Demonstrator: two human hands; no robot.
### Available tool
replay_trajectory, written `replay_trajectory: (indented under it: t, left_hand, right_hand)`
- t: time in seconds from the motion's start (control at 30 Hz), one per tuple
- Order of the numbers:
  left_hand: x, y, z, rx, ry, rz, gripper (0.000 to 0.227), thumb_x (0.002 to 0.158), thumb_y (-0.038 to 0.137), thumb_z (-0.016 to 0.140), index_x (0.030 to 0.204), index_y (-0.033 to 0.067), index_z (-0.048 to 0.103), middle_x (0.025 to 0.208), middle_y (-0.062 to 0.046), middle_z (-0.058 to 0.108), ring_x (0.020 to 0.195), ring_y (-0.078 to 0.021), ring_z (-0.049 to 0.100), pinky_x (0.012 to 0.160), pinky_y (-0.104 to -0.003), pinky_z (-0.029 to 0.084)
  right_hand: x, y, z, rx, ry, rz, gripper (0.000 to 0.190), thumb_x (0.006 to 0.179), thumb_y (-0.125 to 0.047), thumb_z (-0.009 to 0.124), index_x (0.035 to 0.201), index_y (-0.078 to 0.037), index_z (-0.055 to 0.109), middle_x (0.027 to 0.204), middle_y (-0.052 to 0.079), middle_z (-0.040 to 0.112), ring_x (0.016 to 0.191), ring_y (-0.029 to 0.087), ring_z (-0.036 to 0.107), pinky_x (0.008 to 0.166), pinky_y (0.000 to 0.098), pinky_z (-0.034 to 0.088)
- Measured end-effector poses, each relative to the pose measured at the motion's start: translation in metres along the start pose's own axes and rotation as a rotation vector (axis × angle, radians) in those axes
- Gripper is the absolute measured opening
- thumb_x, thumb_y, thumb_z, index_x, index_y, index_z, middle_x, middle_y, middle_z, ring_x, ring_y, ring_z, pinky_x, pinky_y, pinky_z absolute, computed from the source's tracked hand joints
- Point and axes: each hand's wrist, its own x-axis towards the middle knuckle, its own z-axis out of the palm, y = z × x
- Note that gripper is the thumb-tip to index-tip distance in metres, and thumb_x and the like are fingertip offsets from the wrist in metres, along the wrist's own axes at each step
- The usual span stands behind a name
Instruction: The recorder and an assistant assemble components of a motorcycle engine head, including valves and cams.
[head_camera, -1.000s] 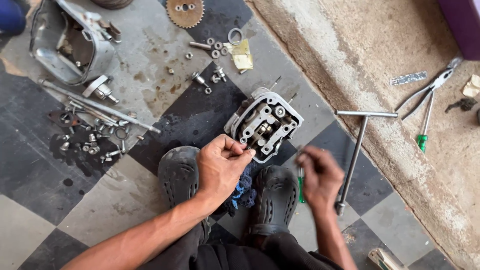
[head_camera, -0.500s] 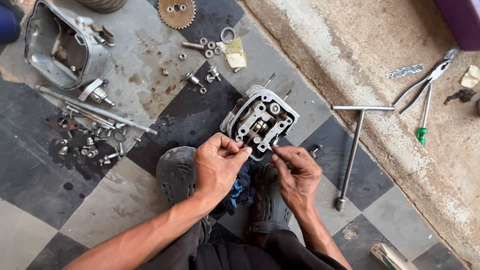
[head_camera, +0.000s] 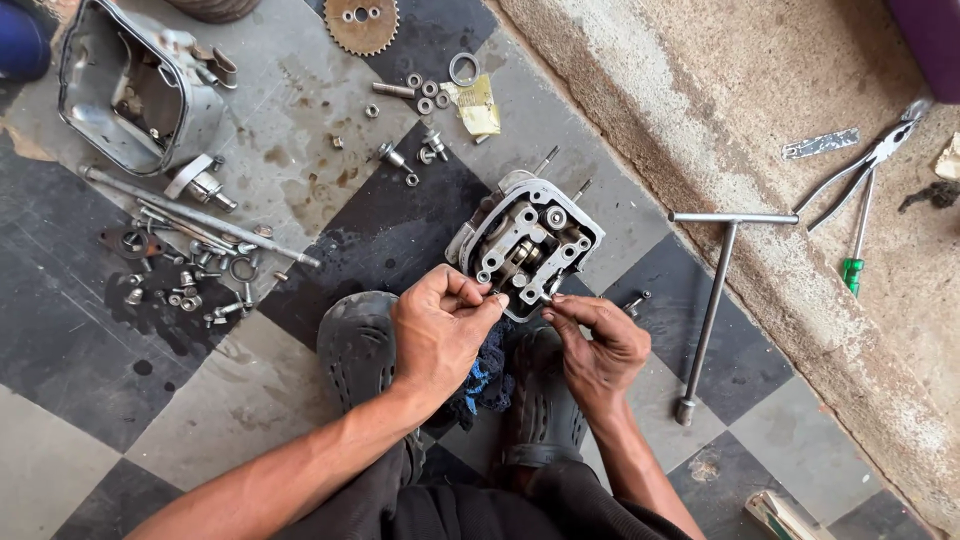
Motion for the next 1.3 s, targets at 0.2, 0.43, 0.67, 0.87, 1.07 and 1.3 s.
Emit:
replay_trajectory:
  t: [0.2, 0.43, 0.67, 0.87, 1.07, 1.3]
  left_hand:
    - [-0.001, 0.0, -0.002, 0.012, 0.005, 0.01, 0.022, 0.081, 0.002, 0.081, 0.077, 0.0012, 0.06, 0.091, -0.011, 0.075, 0.08, -0.0085, 0.073, 0.071, -0.023, 0.064]
    - [0.001, 0.002, 0.0, 0.002, 0.026, 0.031, 0.022, 0.081, 0.002, 0.08, 0.077, 0.0007, 0.058, 0.091, -0.009, 0.075, 0.079, -0.0074, 0.073, 0.07, -0.022, 0.063]
    - [0.001, 0.005, -0.002, 0.026, 0.031, 0.051, 0.021, 0.081, 0.002, 0.079, 0.078, 0.001, 0.058, 0.088, -0.007, 0.074, 0.077, -0.0063, 0.073, 0.068, -0.022, 0.064]
    - [0.0, 0.0, -0.003, 0.007, 0.028, 0.047, 0.02, 0.081, 0.002, 0.079, 0.078, 0.0008, 0.06, 0.085, -0.008, 0.073, 0.075, -0.0062, 0.071, 0.068, -0.022, 0.063]
    - [0.002, 0.002, -0.006, 0.002, 0.016, 0.075, 0.021, 0.081, 0.002, 0.079, 0.076, 0.0013, 0.059, 0.09, -0.006, 0.073, 0.077, -0.0045, 0.072, 0.07, -0.02, 0.064]
    - [0.003, 0.004, -0.004, 0.113, 0.048, 0.026, 0.02, 0.08, 0.002, 0.079, 0.077, 0.0009, 0.059, 0.078, -0.007, 0.072, 0.069, -0.006, 0.069, 0.06, -0.021, 0.058]
  right_hand:
    - [0.014, -0.01, -0.004, 0.189, -0.036, 0.457, 0.014, 0.081, -0.002, 0.081, 0.094, -0.007, 0.079, 0.085, 0.01, 0.079, 0.07, 0.016, 0.076, 0.064, 0.0265, 0.065]
    - [0.022, 0.004, -0.012, 0.005, -0.238, 0.145, 0.014, 0.079, -0.002, 0.086, 0.09, -0.004, 0.078, 0.084, 0.011, 0.079, 0.072, 0.017, 0.074, 0.064, 0.0264, 0.06]
    - [0.015, -0.013, 0.003, -0.231, -0.139, -0.413, 0.011, 0.088, 0.001, 0.079, 0.088, 0.001, 0.068, 0.09, 0.014, 0.075, 0.084, 0.021, 0.077, 0.074, 0.0288, 0.062]
    - [-0.001, -0.013, 0.013, 0.0, -0.06, 0.214, 0.007, 0.089, 0.002, 0.075, 0.096, 0.0, 0.071, 0.087, 0.01, 0.076, 0.075, 0.015, 0.077, 0.068, 0.0256, 0.063]
    - [0.005, 0.006, 0.014, -0.048, -0.09, -0.082, 0.016, 0.084, -0.003, 0.085, 0.086, 0.001, 0.07, 0.085, 0.011, 0.075, 0.075, 0.014, 0.073, 0.064, 0.0252, 0.06]
    - [0.029, 0.019, 0.004, -0.167, -0.145, -0.372, 0.023, 0.089, -0.022, 0.089, 0.092, -0.008, 0.071, 0.09, 0.004, 0.075, 0.08, 0.014, 0.075, 0.07, 0.026, 0.063]
